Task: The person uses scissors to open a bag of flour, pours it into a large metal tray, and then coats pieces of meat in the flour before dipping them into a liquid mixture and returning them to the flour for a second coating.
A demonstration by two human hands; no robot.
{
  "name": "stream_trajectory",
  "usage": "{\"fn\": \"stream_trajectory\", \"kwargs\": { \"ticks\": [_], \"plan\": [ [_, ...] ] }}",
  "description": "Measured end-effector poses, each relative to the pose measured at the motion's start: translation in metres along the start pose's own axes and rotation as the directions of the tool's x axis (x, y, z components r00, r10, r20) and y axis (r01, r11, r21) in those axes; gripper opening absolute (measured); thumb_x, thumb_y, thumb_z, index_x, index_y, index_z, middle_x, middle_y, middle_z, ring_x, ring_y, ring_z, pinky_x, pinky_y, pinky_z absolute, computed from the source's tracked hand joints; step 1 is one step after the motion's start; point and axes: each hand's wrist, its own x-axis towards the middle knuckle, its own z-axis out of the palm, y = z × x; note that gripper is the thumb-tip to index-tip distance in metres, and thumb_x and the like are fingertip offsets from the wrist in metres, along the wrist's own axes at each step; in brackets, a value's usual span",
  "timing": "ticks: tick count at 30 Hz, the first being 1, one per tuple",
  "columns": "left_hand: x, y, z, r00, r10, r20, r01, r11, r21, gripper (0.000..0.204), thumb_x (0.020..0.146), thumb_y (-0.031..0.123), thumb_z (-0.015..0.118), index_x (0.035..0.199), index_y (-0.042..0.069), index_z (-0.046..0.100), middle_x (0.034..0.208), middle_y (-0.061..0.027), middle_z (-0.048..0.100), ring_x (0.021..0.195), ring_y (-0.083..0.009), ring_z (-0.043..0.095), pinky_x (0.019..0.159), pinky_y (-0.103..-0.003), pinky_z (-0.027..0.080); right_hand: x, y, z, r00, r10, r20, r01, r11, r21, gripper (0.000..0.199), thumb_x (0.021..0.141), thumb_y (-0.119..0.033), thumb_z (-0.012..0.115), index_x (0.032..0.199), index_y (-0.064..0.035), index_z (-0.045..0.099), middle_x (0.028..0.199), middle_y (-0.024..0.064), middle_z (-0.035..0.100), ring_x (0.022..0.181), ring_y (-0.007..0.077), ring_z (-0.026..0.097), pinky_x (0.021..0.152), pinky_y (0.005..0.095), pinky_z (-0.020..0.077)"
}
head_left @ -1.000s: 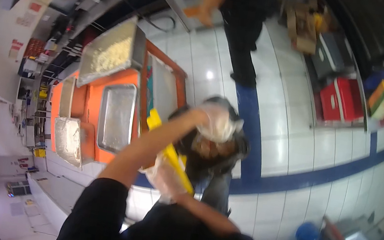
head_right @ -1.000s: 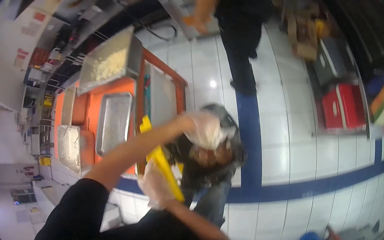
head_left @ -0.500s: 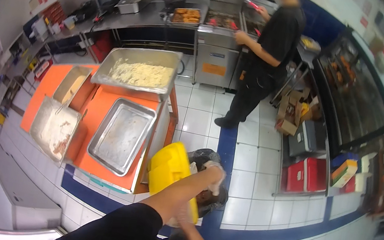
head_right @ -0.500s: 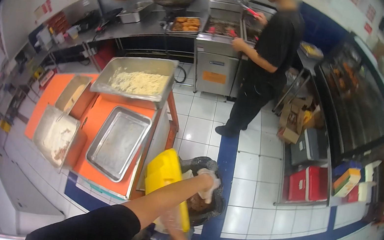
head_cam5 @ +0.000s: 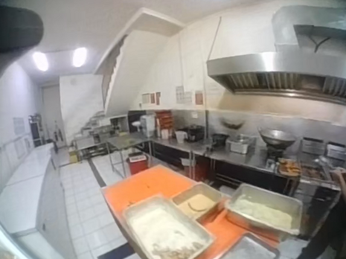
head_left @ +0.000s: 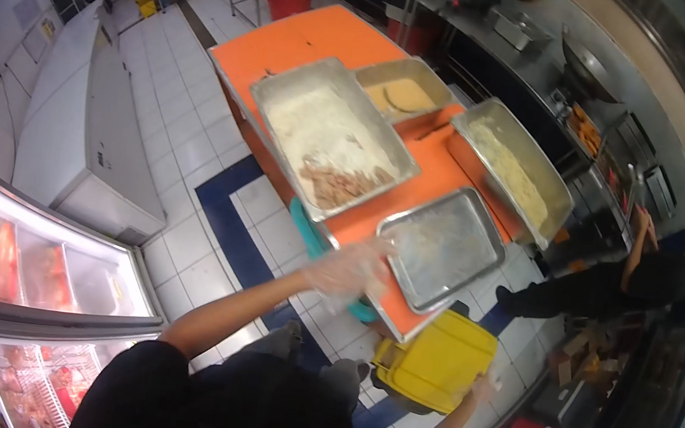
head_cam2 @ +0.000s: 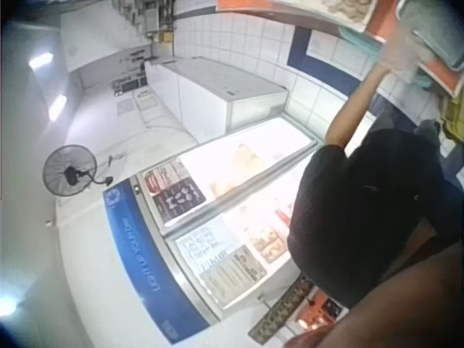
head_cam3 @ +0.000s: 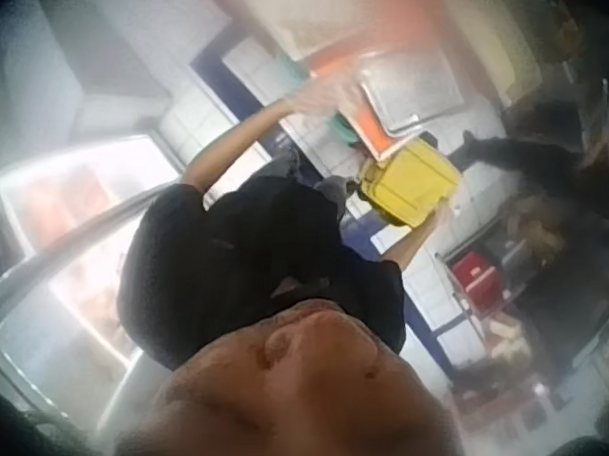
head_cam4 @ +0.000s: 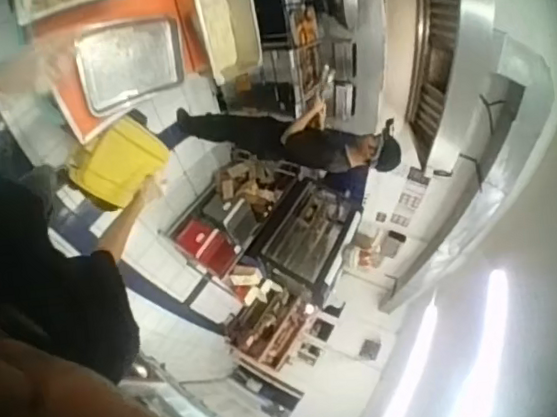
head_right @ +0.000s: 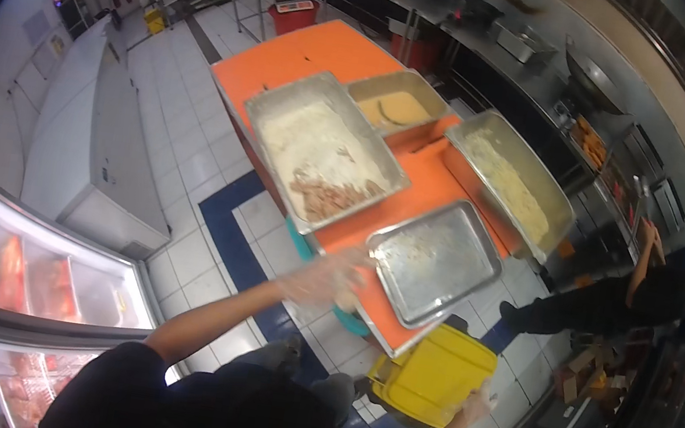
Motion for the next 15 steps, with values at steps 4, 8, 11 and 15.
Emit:
{"fn": "stream_trajectory", "kwargs": {
  "ticks": [4, 8, 11, 15],
  "plan": [
    [-0.063, 0.011, -0.142, 0.912, -0.037, -0.409, 0.12, 0.976, 0.181, 0.081, 0.089, 0.012, 0.073, 0.158, 0.012, 0.031, 0.146, -0.0203, 0.047, 0.117, -0.0245, 0.062, 0.098, -0.041, 0.055, -0.091, -0.05, 0.099, 0.973, -0.018, 0.229, -0.01, 0.993, 0.118, 0.059, 0.094, -0.017, 0.074, 0.143, 0.004, 0.049, 0.097, 0.0045, 0.066, 0.07, 0.0104, 0.058, 0.062, 0.0237, 0.0453],
    [-0.033, -0.002, -0.234, 0.808, -0.205, -0.552, 0.247, 0.969, 0.001, 0.076, 0.091, 0.014, 0.068, 0.156, 0.004, 0.031, 0.14, -0.0218, 0.054, 0.114, -0.0255, 0.062, 0.099, -0.038, 0.053, -0.179, -0.117, 0.216, 0.861, -0.066, 0.504, -0.037, 0.981, 0.192, 0.058, 0.095, -0.017, 0.071, 0.146, 0.0021, 0.049, 0.128, 0.0087, 0.063, 0.098, 0.0126, 0.061, 0.077, 0.0243, 0.0483],
    [0.013, -0.027, -0.293, 0.758, -0.345, -0.554, 0.426, 0.904, 0.02, 0.068, 0.094, 0.018, 0.063, 0.154, -0.001, 0.034, 0.136, -0.0218, 0.058, 0.113, -0.0267, 0.063, 0.096, -0.038, 0.053, -0.244, -0.167, 0.305, 0.764, -0.104, 0.636, 0.008, 0.988, 0.152, 0.056, 0.093, -0.013, 0.071, 0.144, 0.002, 0.053, 0.139, 0.015, 0.06, 0.117, 0.0203, 0.059, 0.091, 0.0312, 0.0505],
    [0.044, -0.132, -0.391, 0.794, -0.416, -0.443, 0.543, 0.813, 0.21, 0.076, 0.09, 0.031, 0.072, 0.151, -0.002, 0.04, 0.139, -0.0261, 0.058, 0.12, -0.0317, 0.064, 0.101, -0.038, 0.051, -0.294, -0.189, 0.428, 0.378, -0.008, 0.926, 0.197, 0.978, -0.072, 0.057, 0.086, -0.023, 0.076, 0.133, 0.0054, 0.061, 0.138, 0.0175, 0.062, 0.124, 0.0239, 0.062, 0.094, 0.0337, 0.0511]
  ]
}}
